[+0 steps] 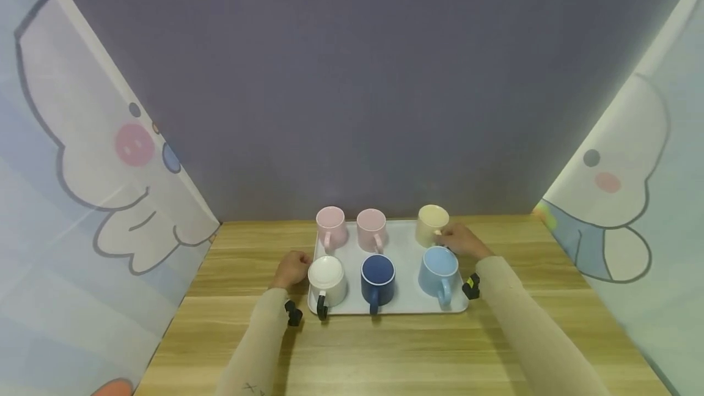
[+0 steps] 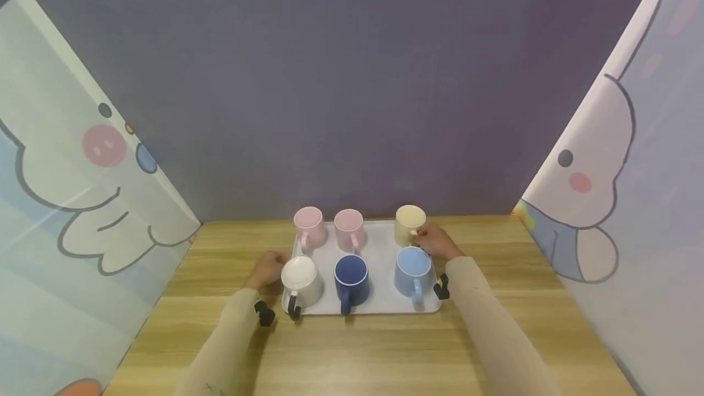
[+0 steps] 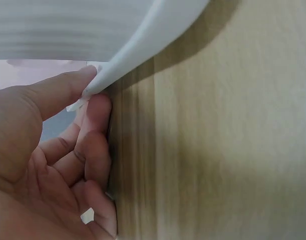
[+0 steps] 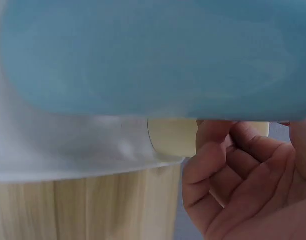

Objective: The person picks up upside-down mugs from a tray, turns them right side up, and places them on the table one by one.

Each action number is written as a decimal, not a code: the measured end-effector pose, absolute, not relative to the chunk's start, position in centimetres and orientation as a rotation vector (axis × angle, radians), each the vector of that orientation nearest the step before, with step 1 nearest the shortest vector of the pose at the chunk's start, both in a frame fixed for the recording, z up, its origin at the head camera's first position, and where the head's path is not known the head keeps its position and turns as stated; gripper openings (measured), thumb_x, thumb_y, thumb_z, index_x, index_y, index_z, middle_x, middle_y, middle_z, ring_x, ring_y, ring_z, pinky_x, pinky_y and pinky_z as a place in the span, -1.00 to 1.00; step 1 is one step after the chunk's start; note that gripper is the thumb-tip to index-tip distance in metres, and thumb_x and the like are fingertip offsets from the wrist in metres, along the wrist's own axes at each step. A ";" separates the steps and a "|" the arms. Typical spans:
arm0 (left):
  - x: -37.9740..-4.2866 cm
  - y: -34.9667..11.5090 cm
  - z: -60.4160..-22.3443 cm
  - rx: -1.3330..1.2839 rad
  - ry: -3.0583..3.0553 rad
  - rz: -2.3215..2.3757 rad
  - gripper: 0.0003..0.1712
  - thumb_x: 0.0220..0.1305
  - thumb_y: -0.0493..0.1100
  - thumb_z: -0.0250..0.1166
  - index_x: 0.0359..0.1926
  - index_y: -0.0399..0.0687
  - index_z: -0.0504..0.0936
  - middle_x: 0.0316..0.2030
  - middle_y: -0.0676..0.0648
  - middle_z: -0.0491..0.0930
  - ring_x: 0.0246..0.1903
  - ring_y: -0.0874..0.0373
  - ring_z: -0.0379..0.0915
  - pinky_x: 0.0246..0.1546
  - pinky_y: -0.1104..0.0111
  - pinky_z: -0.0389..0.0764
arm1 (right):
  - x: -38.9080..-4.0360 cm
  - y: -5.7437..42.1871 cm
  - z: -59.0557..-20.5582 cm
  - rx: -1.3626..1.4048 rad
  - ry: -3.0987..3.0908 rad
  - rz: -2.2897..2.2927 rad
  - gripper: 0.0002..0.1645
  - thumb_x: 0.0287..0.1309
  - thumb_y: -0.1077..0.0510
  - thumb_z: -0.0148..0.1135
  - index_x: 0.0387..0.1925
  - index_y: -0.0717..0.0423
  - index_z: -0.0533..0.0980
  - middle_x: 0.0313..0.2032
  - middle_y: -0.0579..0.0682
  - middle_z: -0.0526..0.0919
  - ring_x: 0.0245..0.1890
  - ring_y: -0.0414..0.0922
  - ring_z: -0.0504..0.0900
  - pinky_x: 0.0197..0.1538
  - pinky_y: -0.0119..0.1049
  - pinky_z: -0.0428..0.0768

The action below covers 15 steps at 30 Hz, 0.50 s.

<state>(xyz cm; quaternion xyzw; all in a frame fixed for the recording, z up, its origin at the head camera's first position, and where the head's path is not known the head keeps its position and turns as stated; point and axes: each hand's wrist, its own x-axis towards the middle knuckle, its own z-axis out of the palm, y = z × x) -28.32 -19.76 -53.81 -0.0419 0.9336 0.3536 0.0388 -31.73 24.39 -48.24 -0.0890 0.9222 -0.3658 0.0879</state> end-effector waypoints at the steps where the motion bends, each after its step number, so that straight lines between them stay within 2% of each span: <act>1: -28.3 -19.8 -53.8 -0.147 2.856 1.082 -0.89 0.14 -0.23 0.24 -0.38 -0.17 0.66 -0.43 -0.09 0.61 -0.41 0.07 0.45 -0.46 0.35 0.40 | -31.7 24.3 -48.2 -0.268 2.713 -1.113 -0.64 0.29 0.11 0.13 -0.61 0.18 0.47 -0.63 -0.10 0.40 -0.56 -0.16 0.36 -0.47 -0.32 0.38; 10: -28.1 -19.6 -53.7 -0.191 2.860 1.048 -0.87 0.16 -0.15 0.26 -0.38 -0.11 0.65 -0.41 -0.07 0.62 -0.39 0.07 0.45 -0.43 0.33 0.40 | -32.4 24.4 -48.7 -0.182 2.472 -1.322 -0.71 0.33 0.14 0.03 -0.32 0.31 0.50 -0.50 -0.08 0.50 -0.47 -0.15 0.45 -0.37 -0.30 0.48; 15: -28.1 -19.5 -53.7 -0.214 2.860 1.050 -0.88 0.12 -0.14 0.29 -0.40 -0.10 0.65 -0.41 -0.07 0.62 -0.39 0.07 0.45 -0.43 0.32 0.39 | -32.3 24.5 -49.0 -0.090 2.388 -1.375 -0.72 0.34 0.12 -0.04 -0.37 0.23 0.47 -0.55 -0.12 0.43 -0.58 -0.22 0.36 -0.51 -0.39 0.39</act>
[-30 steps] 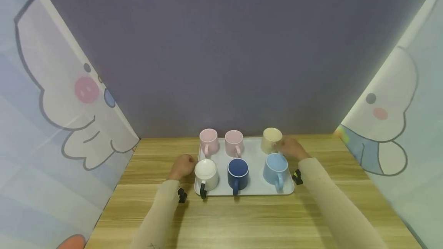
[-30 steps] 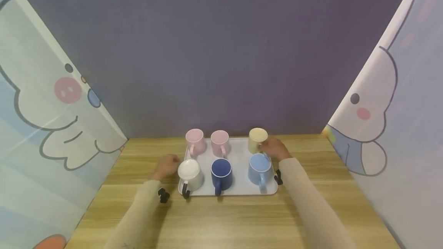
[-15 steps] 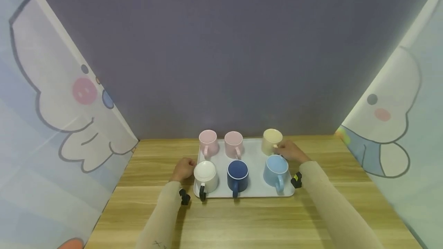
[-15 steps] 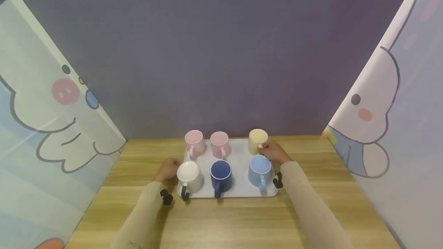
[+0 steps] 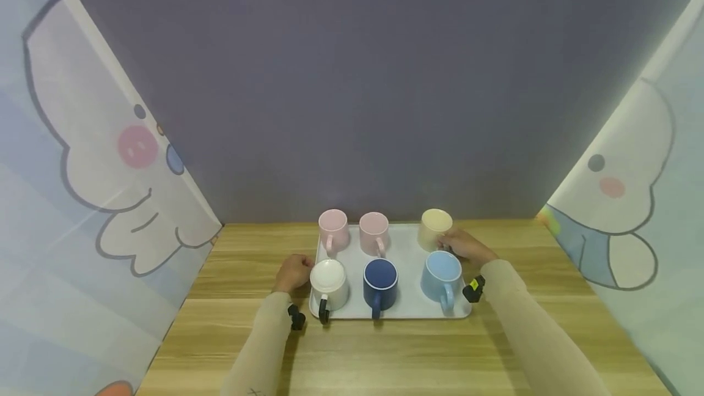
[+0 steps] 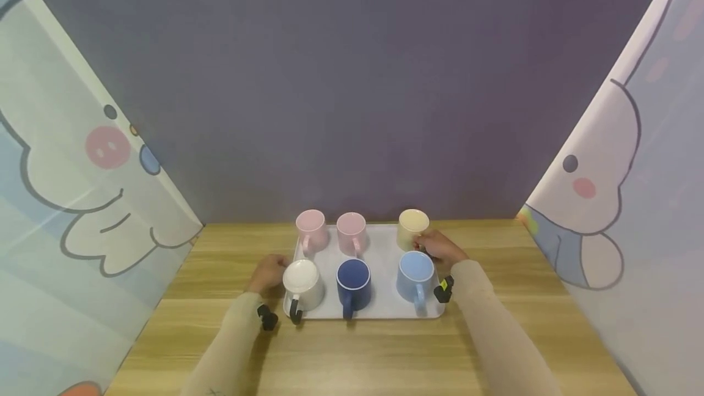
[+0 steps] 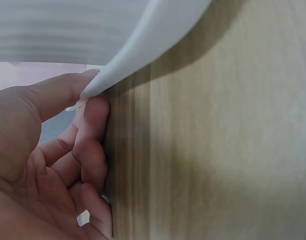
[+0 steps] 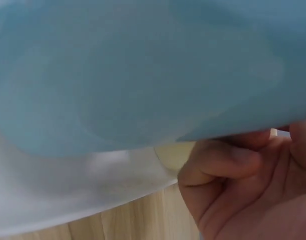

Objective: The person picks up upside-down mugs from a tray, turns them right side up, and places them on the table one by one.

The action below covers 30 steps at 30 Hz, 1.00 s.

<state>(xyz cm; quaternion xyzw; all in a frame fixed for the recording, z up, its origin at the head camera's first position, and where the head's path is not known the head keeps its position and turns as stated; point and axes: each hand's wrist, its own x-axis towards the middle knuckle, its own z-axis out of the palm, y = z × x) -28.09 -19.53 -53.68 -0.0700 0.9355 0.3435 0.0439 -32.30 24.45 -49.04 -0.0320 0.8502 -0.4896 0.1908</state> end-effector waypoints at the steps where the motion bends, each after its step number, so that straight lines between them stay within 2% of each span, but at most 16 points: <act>1: -28.0 -19.5 -53.7 -0.216 2.862 1.048 -0.88 0.11 -0.14 0.30 -0.40 -0.10 0.66 -0.42 -0.07 0.62 -0.40 0.07 0.45 -0.43 0.32 0.38 | -32.2 24.5 -49.1 -0.067 2.374 -1.379 -0.72 0.35 0.11 -0.05 -0.38 0.20 0.47 -0.56 -0.14 0.41 -0.61 -0.24 0.33 -0.54 -0.40 0.36; 5: -28.0 -19.4 -53.8 -0.216 2.872 1.035 -0.87 0.10 -0.10 0.31 -0.42 -0.07 0.66 -0.42 -0.05 0.63 -0.40 0.08 0.46 -0.44 0.33 0.37 | -31.9 24.6 -48.7 -0.008 2.325 -1.379 -0.75 0.29 0.13 -0.07 -0.44 0.16 0.43 -0.61 -0.15 0.35 -0.64 -0.24 0.29 -0.56 -0.40 0.35; 9: -28.0 -19.2 -53.6 -0.216 2.867 1.037 -0.87 0.07 -0.10 0.31 -0.43 -0.05 0.67 -0.41 -0.05 0.64 -0.40 0.08 0.46 -0.44 0.33 0.37 | -32.0 24.5 -48.3 0.046 2.298 -1.416 -0.80 0.18 0.19 -0.06 -0.54 0.14 0.38 -0.63 -0.13 0.36 -0.62 -0.21 0.33 -0.50 -0.37 0.40; 16: -28.1 -19.3 -53.6 -0.239 2.870 1.026 -0.88 0.09 -0.12 0.28 -0.41 -0.08 0.66 -0.41 -0.05 0.62 -0.40 0.08 0.45 -0.45 0.34 0.36 | -32.2 24.4 -47.8 0.005 2.322 -1.433 -0.78 0.15 0.26 -0.19 -0.60 0.13 0.25 -0.60 -0.09 0.29 -0.64 -0.20 0.23 -0.54 -0.38 0.27; 24: -28.0 -19.4 -53.8 -0.226 2.862 1.039 -0.86 0.14 -0.14 0.25 -0.39 -0.10 0.67 -0.38 -0.08 0.63 -0.38 0.06 0.46 -0.43 0.32 0.38 | -31.5 24.5 -47.3 -0.025 2.391 -1.429 -0.60 0.38 0.14 -0.29 -0.61 0.10 0.24 -0.59 -0.09 0.27 -0.61 -0.19 0.25 -0.54 -0.40 0.28; 30: -28.2 -19.6 -54.1 -0.221 2.858 1.072 -0.87 0.14 -0.15 0.24 -0.42 -0.09 0.66 -0.39 -0.08 0.63 -0.38 0.05 0.45 -0.42 0.32 0.38 | -30.8 24.5 -46.5 -0.068 2.476 -1.423 -0.62 0.43 0.09 -0.31 -0.46 0.18 0.30 -0.50 -0.05 0.33 -0.54 -0.18 0.29 -0.51 -0.37 0.35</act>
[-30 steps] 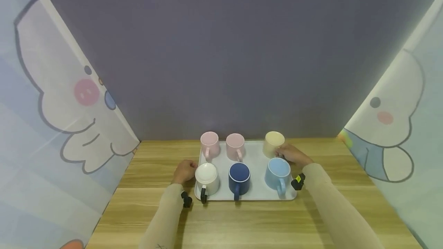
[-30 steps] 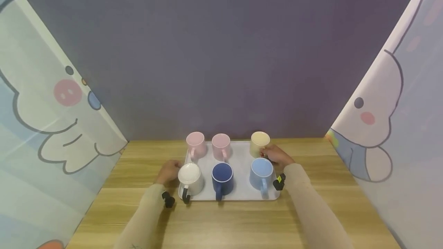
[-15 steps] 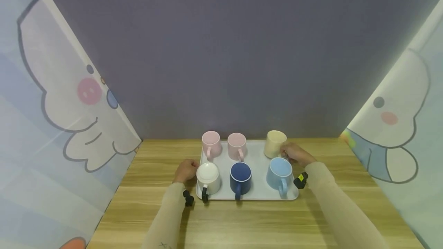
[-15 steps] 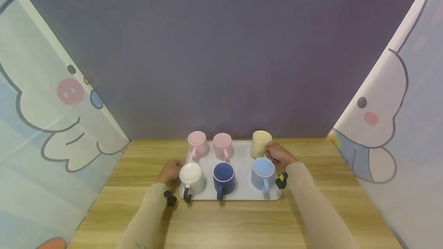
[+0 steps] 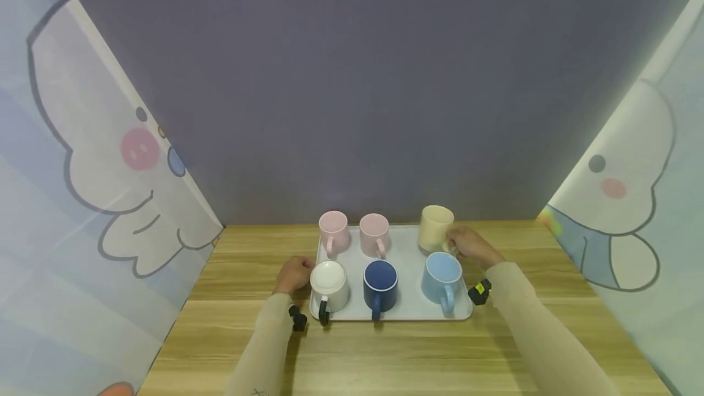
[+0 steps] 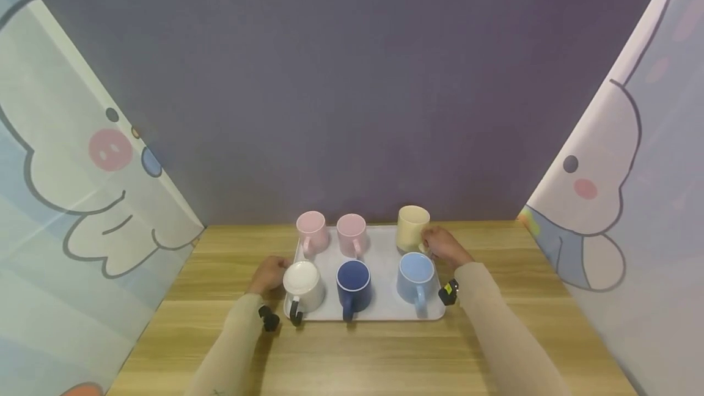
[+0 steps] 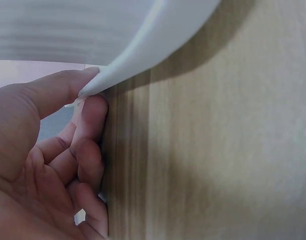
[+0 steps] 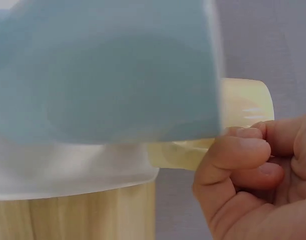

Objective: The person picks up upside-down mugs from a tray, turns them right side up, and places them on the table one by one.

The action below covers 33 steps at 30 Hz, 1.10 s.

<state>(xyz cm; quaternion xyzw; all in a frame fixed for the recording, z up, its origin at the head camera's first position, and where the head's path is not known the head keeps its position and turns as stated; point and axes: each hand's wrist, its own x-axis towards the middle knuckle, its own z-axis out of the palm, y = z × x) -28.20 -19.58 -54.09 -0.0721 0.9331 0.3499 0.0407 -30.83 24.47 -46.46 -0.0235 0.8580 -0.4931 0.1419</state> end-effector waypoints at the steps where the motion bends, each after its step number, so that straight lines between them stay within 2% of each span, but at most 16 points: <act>1: -28.2 -19.6 -54.1 -0.224 2.857 1.073 -0.87 0.14 -0.14 0.24 -0.42 -0.08 0.66 -0.39 -0.07 0.62 -0.38 0.06 0.45 -0.42 0.33 0.38 | -30.7 24.4 -46.2 -0.086 2.489 -1.424 -0.62 0.44 0.09 -0.31 -0.42 0.21 0.31 -0.47 -0.03 0.35 -0.52 -0.17 0.31 -0.50 -0.35 0.37; 7: -28.2 -19.7 -54.0 -0.222 2.868 1.068 -0.86 0.15 -0.14 0.24 -0.41 -0.09 0.66 -0.39 -0.07 0.63 -0.38 0.06 0.46 -0.44 0.33 0.37 | -30.1 23.8 -44.6 -0.104 2.608 -1.391 -0.51 0.48 -0.01 -0.33 -0.30 0.30 0.36 -0.37 0.09 0.42 -0.41 -0.10 0.39 -0.40 -0.28 0.46; 18: -28.3 -19.7 -54.0 -0.228 2.870 1.066 -0.87 0.10 -0.12 0.28 -0.43 -0.08 0.66 -0.41 -0.06 0.63 -0.40 0.08 0.45 -0.46 0.34 0.35 | -29.3 22.4 -42.1 -0.054 2.627 -1.438 -0.51 0.48 -0.08 -0.30 -0.51 0.13 0.27 -0.53 -0.09 0.29 -0.56 -0.20 0.28 -0.49 -0.37 0.35; 25: -28.4 -19.7 -54.1 -0.234 2.871 1.054 -0.87 0.09 -0.10 0.30 -0.44 -0.06 0.67 -0.41 -0.05 0.64 -0.40 0.08 0.46 -0.47 0.34 0.35 | -28.7 21.6 -41.0 -0.054 2.650 -1.479 -0.53 0.46 -0.05 -0.27 -0.54 0.10 0.26 -0.54 -0.07 0.30 -0.51 -0.15 0.32 -0.39 -0.27 0.48; 28: -28.3 -19.6 -54.1 -0.237 2.875 1.051 -0.88 0.09 -0.12 0.29 -0.44 -0.06 0.67 -0.40 -0.05 0.64 -0.40 0.08 0.46 -0.47 0.34 0.35 | -28.4 21.2 -40.4 -0.049 2.662 -1.496 -0.55 0.46 -0.03 -0.26 -0.48 0.14 0.32 -0.50 -0.04 0.32 -0.47 -0.13 0.35 -0.36 -0.25 0.51; 33: -28.0 -19.4 -53.8 -0.238 2.874 1.053 -0.88 0.09 -0.13 0.27 -0.44 -0.07 0.67 -0.39 -0.07 0.64 -0.40 0.07 0.46 -0.46 0.33 0.35 | -28.0 20.8 -39.7 -0.037 2.674 -1.484 -0.52 0.47 -0.04 -0.27 -0.27 0.28 0.40 -0.44 -0.03 0.33 -0.39 -0.11 0.40 -0.34 -0.29 0.54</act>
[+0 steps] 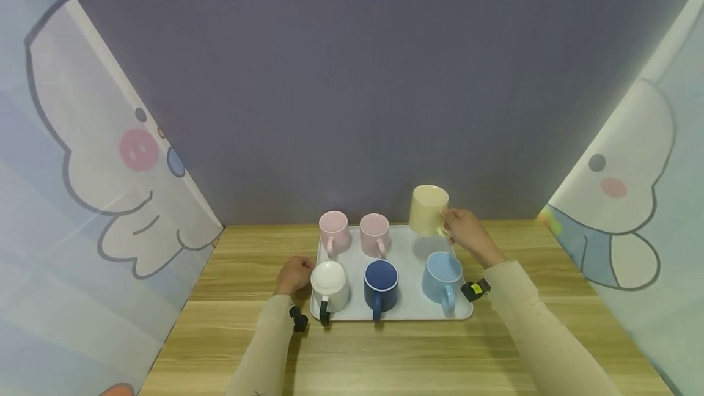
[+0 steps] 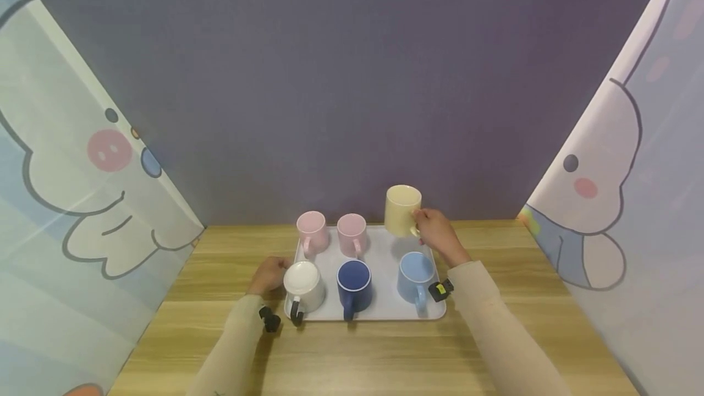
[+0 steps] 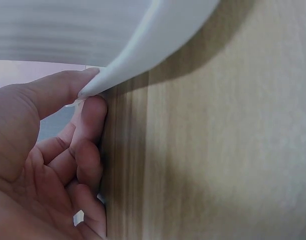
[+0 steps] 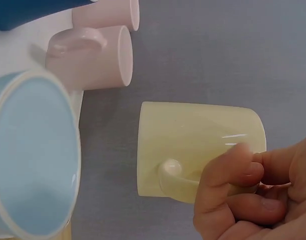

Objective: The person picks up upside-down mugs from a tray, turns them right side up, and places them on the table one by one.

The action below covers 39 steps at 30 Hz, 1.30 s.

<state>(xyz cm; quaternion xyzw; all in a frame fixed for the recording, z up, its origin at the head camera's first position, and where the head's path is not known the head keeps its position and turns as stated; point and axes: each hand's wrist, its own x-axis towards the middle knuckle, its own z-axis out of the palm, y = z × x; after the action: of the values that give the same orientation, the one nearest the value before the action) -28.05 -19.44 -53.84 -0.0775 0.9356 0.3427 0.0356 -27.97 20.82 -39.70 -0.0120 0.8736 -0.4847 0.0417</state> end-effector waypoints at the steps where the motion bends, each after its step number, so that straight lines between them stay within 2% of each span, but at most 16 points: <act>1: -28.0 -19.4 -53.8 -0.239 2.875 1.052 -0.88 0.10 -0.13 0.26 -0.43 -0.07 0.67 -0.39 -0.07 0.64 -0.40 0.06 0.46 -0.46 0.33 0.35 | -27.9 20.8 -39.6 -0.035 2.673 -1.479 -0.50 0.48 -0.05 -0.28 -0.24 0.30 0.41 -0.43 -0.04 0.33 -0.39 -0.12 0.40 -0.34 -0.30 0.55; 5: -27.9 -19.3 -53.7 -0.245 2.878 1.055 -0.88 0.10 -0.14 0.26 -0.43 -0.07 0.67 -0.38 -0.08 0.65 -0.40 0.06 0.46 -0.46 0.33 0.34 | -27.8 20.7 -39.4 -0.030 2.664 -1.491 -0.49 0.48 -0.06 -0.29 -0.18 0.31 0.41 -0.42 -0.04 0.32 -0.38 -0.13 0.40 -0.34 -0.32 0.56; 14: -28.0 -19.4 -54.2 -0.253 2.865 1.067 -0.89 0.12 -0.15 0.25 -0.43 -0.06 0.67 -0.36 -0.07 0.65 -0.37 0.07 0.47 -0.44 0.33 0.34 | -27.2 20.5 -39.2 -0.034 2.522 -1.659 -0.61 0.50 -0.02 -0.30 -0.31 0.17 0.31 -0.40 -0.06 0.29 -0.37 -0.19 0.38 -0.26 -0.36 0.57; 17: -28.0 -19.5 -54.2 -0.252 2.861 1.067 -0.89 0.12 -0.15 0.24 -0.43 -0.06 0.67 -0.36 -0.07 0.65 -0.37 0.07 0.47 -0.45 0.33 0.34 | -27.0 20.4 -39.4 -0.050 2.344 -1.830 -0.67 0.51 0.01 -0.30 -0.34 0.11 0.25 -0.42 -0.09 0.25 -0.38 -0.24 0.32 -0.28 -0.42 0.54; 23: -28.0 -19.4 -54.1 -0.266 2.850 1.067 -0.89 0.14 -0.15 0.24 -0.42 -0.05 0.67 -0.35 -0.07 0.65 -0.37 0.07 0.47 -0.45 0.33 0.34 | -26.3 19.9 -39.4 -0.065 1.851 -2.217 -0.74 0.52 0.07 -0.33 -0.28 0.10 0.22 -0.46 -0.15 0.28 -0.54 -0.30 0.27 -0.35 -0.50 0.48; 28: -28.1 -19.4 -54.1 -0.262 2.865 1.060 -0.87 0.17 -0.14 0.24 -0.41 -0.06 0.67 -0.35 -0.08 0.65 -0.36 0.06 0.47 -0.43 0.33 0.34 | -26.0 19.5 -39.8 -0.057 1.500 -2.404 -0.75 0.52 0.06 -0.32 -0.19 0.13 0.24 -0.45 -0.14 0.35 -0.54 -0.29 0.33 -0.35 -0.50 0.46; 35: -28.0 -19.4 -54.1 -0.251 2.870 1.058 -0.87 0.17 -0.15 0.24 -0.42 -0.08 0.66 -0.37 -0.07 0.65 -0.38 0.07 0.46 -0.44 0.33 0.35 | -26.2 19.0 -41.2 -0.088 0.955 -2.565 -0.84 0.51 0.06 -0.31 -0.18 0.04 0.18 -0.45 -0.14 0.31 -0.49 -0.30 0.18 -0.36 -0.51 0.24; 39: -28.0 -19.3 -54.1 -0.238 2.881 1.043 -0.87 0.17 -0.15 0.23 -0.41 -0.08 0.65 -0.37 -0.07 0.65 -0.39 0.07 0.47 -0.44 0.32 0.36 | -26.1 18.8 -42.1 -0.072 0.671 -2.621 -0.87 0.50 0.07 -0.30 -0.18 0.02 0.17 -0.45 -0.13 0.33 -0.46 -0.30 0.19 -0.36 -0.51 0.15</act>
<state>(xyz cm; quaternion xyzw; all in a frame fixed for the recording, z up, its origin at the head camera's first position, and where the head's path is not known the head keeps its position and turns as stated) -27.96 -19.30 -54.05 -0.0774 0.9369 0.3391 0.0344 -26.12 18.78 -42.07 -0.0260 0.2421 -0.9456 0.2160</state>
